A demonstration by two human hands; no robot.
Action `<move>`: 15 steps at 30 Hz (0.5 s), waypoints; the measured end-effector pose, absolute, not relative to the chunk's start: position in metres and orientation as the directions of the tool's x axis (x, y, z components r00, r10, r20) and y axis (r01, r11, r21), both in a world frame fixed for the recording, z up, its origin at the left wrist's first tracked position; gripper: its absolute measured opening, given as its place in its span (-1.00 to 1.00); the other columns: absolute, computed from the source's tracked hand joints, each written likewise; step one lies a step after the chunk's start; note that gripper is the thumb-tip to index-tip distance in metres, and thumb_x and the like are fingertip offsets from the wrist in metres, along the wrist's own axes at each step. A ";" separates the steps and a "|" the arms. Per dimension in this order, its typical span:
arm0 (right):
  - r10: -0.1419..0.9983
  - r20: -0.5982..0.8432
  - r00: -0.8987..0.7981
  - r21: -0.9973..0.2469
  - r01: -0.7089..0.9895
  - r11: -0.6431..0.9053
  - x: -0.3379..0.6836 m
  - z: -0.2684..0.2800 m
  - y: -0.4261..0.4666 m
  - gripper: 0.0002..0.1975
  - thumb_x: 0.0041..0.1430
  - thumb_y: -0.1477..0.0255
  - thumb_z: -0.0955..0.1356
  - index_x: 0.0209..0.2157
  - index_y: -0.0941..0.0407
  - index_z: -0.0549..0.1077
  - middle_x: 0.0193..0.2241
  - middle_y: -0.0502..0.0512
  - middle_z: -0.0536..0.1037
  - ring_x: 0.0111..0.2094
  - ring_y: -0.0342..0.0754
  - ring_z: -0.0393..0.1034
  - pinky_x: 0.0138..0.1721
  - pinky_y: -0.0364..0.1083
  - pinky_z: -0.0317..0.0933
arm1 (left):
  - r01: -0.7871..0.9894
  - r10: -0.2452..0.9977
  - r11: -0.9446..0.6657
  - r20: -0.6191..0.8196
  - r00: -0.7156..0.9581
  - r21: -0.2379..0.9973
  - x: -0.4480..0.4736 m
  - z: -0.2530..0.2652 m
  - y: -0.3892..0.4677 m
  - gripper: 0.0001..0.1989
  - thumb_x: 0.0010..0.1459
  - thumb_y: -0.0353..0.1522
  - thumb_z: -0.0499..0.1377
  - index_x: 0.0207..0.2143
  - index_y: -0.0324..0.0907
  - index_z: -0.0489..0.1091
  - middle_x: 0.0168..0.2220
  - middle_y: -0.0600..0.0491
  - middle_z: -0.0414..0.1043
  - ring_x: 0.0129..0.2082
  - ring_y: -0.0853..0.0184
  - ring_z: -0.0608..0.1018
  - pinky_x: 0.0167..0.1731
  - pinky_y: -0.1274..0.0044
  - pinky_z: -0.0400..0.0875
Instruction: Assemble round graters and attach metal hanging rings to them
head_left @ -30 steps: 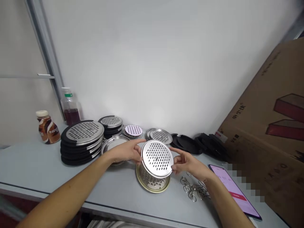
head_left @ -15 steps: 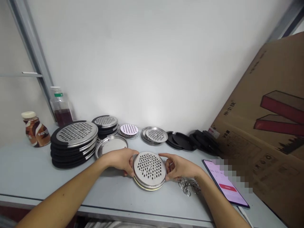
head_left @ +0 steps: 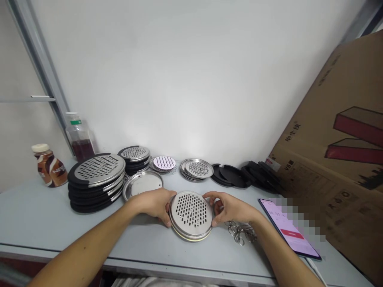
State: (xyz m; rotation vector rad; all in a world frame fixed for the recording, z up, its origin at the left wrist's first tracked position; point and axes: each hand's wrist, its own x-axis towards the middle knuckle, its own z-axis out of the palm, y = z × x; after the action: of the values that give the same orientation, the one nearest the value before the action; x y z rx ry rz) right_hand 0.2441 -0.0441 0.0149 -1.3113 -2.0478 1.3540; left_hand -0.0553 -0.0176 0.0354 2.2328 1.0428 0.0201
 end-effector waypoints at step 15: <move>0.824 -0.137 -0.551 -0.768 0.584 0.263 0.246 0.019 -0.047 -0.01 -0.36 0.27 0.58 0.17 0.11 0.23 -0.03 0.18 0.35 -0.30 -0.09 0.35 -0.29 -0.10 0.33 | 0.685 0.668 -0.491 -0.272 0.692 0.538 -0.057 0.039 -0.020 -0.35 -0.36 -0.13 0.41 -0.14 -0.12 0.36 -0.41 0.14 0.43 -0.46 0.27 0.48 -0.55 0.59 0.23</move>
State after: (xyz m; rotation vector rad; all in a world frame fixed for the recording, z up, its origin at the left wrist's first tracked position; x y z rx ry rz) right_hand 0.2457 -0.0473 0.0193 -1.2968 -2.2476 1.1699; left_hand -0.0572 -0.0201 0.0392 2.2721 1.0317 -0.0352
